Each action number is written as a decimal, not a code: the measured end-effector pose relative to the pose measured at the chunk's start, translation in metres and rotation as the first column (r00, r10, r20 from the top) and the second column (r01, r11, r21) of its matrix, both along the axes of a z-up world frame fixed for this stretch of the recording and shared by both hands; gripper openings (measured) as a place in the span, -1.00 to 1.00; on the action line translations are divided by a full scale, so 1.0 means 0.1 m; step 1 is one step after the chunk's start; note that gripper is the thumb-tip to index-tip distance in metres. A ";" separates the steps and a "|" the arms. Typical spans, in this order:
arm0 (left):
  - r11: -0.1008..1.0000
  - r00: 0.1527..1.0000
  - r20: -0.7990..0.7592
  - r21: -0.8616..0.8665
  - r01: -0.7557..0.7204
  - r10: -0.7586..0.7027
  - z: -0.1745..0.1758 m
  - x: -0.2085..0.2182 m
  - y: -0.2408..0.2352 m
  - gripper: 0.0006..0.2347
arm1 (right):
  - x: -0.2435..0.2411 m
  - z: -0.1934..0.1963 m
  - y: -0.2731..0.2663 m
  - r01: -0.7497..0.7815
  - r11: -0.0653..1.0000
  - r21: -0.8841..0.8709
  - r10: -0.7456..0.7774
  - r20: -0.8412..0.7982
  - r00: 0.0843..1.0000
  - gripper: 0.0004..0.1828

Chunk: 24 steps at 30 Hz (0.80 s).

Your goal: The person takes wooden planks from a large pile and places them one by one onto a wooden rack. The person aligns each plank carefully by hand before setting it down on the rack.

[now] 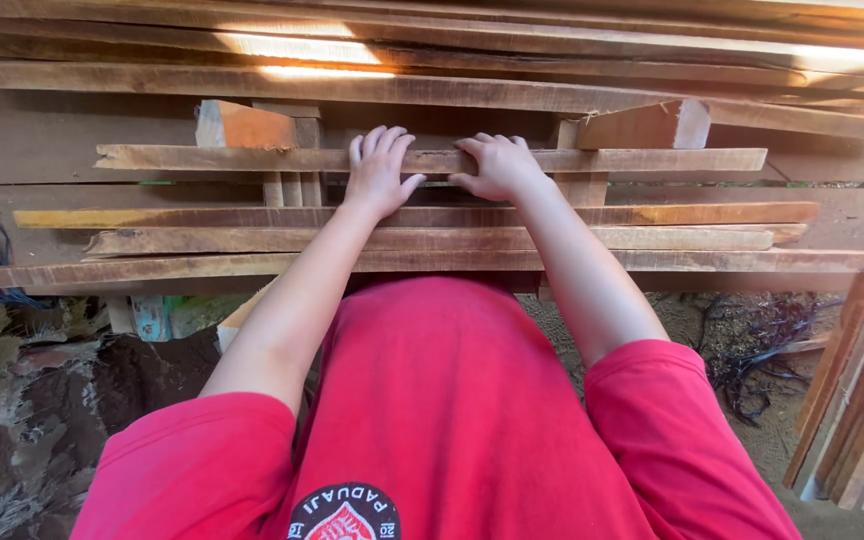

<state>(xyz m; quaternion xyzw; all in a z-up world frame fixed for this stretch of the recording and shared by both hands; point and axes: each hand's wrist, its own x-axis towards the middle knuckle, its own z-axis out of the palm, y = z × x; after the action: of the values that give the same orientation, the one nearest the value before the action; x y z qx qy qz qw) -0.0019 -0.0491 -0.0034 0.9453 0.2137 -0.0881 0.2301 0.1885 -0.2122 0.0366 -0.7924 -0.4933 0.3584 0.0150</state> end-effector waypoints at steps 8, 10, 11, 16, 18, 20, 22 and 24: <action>0.985 0.928 0.340 0.130 0.115 -0.153 0.26 -0.96 -0.61 -0.44 | -0.21 -0.16 0.19 0.087 0.994 0.062 -0.084 -0.044 0.995 -0.46; 0.974 0.927 0.307 0.139 0.181 -0.216 0.27 -1.09 -0.68 -0.21 | -0.23 -0.20 0.16 0.101 0.994 0.049 -0.099 -0.050 0.994 -0.46; 0.955 0.919 0.288 0.205 0.215 -0.269 0.20 -1.09 -0.67 -0.19 | -0.25 -0.20 0.15 0.105 0.993 0.053 -0.102 -0.048 0.994 -0.46; 0.903 0.877 0.302 0.334 0.269 -0.373 0.15 -1.10 -0.63 -0.20 | -0.43 -0.15 0.02 0.128 0.992 -0.012 -0.129 -0.035 0.991 -0.38; 0.900 0.869 0.320 0.348 0.264 -0.378 0.12 -1.12 -0.64 -0.21 | -0.52 -0.10 -0.06 0.094 0.995 -0.023 -0.095 -0.065 0.993 -0.40; 0.897 0.862 0.327 0.351 0.269 -0.387 0.14 -1.13 -0.65 -0.22 | -0.59 -0.08 -0.11 0.098 0.994 -0.050 -0.101 -0.057 0.993 -0.42; 0.893 0.859 0.335 0.368 0.259 -0.387 0.13 -1.08 -0.63 -0.23 | -0.56 -0.06 -0.10 0.089 0.994 -0.063 -0.092 -0.044 0.995 -0.43; 0.902 0.861 0.346 0.352 0.249 -0.372 0.10 -1.12 -0.63 -0.21 | -0.59 -0.06 -0.10 0.085 0.991 -0.105 -0.093 -0.069 0.993 -0.43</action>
<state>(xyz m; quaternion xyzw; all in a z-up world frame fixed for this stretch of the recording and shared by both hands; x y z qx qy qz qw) -0.1135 -0.1125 0.0064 0.9883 0.0153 0.1060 0.1082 0.1296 -0.2218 0.0303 -0.7996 -0.4377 0.4111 0.0089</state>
